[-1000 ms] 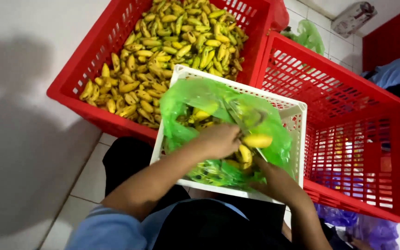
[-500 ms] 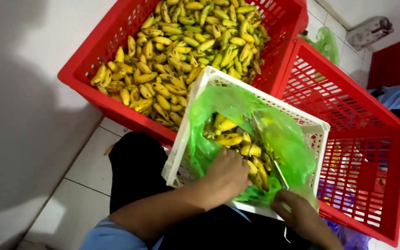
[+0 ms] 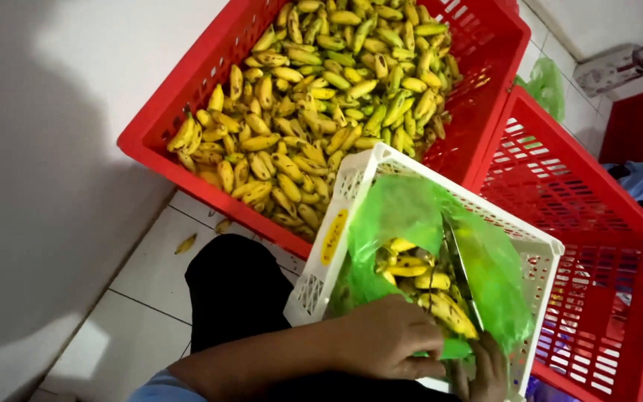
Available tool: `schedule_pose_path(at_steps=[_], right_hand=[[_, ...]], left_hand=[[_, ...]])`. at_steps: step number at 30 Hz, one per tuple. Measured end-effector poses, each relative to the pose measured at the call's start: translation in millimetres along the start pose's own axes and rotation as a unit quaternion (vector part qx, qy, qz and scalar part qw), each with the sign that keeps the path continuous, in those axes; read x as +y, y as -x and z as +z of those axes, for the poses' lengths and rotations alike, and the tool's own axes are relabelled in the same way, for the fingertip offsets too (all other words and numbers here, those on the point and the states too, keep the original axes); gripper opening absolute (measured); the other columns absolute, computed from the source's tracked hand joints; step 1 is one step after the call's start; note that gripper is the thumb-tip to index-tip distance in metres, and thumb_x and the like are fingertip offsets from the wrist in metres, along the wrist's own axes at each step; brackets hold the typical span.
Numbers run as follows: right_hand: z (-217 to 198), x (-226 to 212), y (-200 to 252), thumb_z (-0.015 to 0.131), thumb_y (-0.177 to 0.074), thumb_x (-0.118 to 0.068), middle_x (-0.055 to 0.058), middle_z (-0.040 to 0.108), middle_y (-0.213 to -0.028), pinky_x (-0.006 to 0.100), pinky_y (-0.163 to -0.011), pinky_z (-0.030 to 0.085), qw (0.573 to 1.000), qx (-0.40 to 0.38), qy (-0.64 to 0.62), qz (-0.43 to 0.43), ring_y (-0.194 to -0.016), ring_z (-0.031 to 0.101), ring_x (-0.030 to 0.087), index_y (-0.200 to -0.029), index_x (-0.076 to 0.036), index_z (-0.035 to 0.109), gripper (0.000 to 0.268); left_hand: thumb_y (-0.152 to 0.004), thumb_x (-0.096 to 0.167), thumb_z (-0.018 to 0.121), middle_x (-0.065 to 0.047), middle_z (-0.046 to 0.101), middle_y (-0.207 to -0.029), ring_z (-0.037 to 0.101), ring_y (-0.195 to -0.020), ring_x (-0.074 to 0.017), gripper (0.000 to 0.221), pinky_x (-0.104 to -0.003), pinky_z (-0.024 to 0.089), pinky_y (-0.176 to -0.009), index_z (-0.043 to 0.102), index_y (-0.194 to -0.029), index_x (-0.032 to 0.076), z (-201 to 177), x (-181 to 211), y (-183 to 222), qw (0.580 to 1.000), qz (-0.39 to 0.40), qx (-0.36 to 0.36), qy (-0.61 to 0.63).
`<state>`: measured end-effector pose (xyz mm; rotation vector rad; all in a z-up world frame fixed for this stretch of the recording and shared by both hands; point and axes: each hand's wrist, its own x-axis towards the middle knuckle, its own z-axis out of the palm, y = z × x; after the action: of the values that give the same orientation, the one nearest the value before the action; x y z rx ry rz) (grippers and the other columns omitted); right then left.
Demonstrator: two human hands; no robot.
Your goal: The person is separating bunches of bananas using a knife and placing the individual bananas or smaller clusters into a plastic bag.
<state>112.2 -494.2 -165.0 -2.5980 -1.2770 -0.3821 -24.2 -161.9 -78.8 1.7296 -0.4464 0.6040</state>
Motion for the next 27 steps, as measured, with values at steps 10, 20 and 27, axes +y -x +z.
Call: schedule_pose_path(at_steps=[10,20,27], right_hand=[[4.1,0.2,1.1,0.044,-0.081,-0.046,0.010,0.062,-0.113,0.048,-0.096,0.043,1.000,-0.004,0.011,0.020,-0.112,0.058,0.029,-0.100,-0.013,0.061,0.042],[27.2,-6.2,-23.9,0.037,-0.088,-0.040,0.013,0.060,-0.104,0.044,-0.092,0.046,0.997,0.077,-0.012,-0.003,-0.103,0.060,0.034,-0.091,-0.009,0.061,0.039],[11.3,3.2,-6.4,0.038,-0.086,-0.039,0.014,0.060,-0.111,0.042,-0.097,0.043,1.000,0.021,-0.011,0.014,-0.109,0.058,0.033,-0.094,-0.009,0.061,0.039]], left_hand=[[-0.085,0.004,0.054,0.003,0.065,-0.097,0.063,-0.091,-0.0145,0.016,-0.029,0.049,-0.077,0.060,-0.081,0.018,-203.8,-126.8,71.7,0.821,-0.478,0.274,-0.152],[-0.070,0.035,0.063,-0.019,0.067,-0.102,0.062,-0.101,-0.0375,0.048,-0.049,0.050,-0.085,0.067,-0.108,0.005,-237.6,-165.2,71.8,0.727,-0.632,-0.060,-0.260],[-0.064,0.034,0.070,-0.025,0.066,-0.093,0.063,-0.095,-0.0410,0.050,-0.046,0.053,-0.078,0.070,-0.095,-0.006,-232.2,-202.2,100.7,0.709,-0.610,-0.156,-0.318]])
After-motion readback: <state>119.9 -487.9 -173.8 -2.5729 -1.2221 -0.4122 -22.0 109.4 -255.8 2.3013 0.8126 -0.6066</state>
